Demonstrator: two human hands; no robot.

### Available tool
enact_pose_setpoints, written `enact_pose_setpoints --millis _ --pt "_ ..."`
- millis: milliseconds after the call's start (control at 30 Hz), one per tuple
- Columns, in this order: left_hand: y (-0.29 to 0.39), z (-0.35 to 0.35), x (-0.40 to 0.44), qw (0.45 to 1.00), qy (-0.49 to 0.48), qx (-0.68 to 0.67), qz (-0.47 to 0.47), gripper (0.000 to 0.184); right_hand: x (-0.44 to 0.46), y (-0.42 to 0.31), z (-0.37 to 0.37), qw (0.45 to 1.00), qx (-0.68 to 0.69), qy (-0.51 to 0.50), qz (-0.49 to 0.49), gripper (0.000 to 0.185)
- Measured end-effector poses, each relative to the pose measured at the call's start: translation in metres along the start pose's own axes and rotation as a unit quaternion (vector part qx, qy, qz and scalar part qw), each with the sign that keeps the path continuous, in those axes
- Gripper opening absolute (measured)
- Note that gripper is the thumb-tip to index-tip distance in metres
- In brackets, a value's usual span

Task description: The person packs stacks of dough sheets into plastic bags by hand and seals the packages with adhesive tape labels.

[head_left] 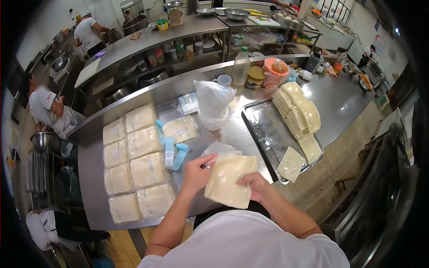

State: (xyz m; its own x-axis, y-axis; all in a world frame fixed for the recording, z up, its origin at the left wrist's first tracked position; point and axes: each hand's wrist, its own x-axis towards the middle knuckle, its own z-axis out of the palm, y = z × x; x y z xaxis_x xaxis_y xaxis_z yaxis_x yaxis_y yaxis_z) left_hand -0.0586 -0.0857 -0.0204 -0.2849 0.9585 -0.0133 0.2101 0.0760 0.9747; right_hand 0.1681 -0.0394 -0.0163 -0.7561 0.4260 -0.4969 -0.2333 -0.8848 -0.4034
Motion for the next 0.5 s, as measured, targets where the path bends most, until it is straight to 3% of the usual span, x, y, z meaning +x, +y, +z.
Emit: enact_pose_setpoints --millis 200,300,400,500 --pt "-0.004 -0.004 -0.013 0.989 -0.088 0.114 0.030 0.035 0.024 0.016 -0.018 0.999 0.016 0.042 -0.026 0.061" --pt "-0.018 0.002 -0.013 0.994 -0.014 0.098 0.054 0.032 0.032 0.013 -0.027 0.996 0.048 0.062 -0.053 0.061" --pt "-0.025 0.004 -0.016 0.976 0.008 0.218 0.002 0.020 0.040 0.004 -0.035 0.991 0.069 0.074 -0.083 0.058" --pt "-0.048 0.021 -0.020 0.973 0.057 0.222 -0.006 0.013 0.055 0.001 -0.038 0.982 0.087 0.115 -0.123 0.052"
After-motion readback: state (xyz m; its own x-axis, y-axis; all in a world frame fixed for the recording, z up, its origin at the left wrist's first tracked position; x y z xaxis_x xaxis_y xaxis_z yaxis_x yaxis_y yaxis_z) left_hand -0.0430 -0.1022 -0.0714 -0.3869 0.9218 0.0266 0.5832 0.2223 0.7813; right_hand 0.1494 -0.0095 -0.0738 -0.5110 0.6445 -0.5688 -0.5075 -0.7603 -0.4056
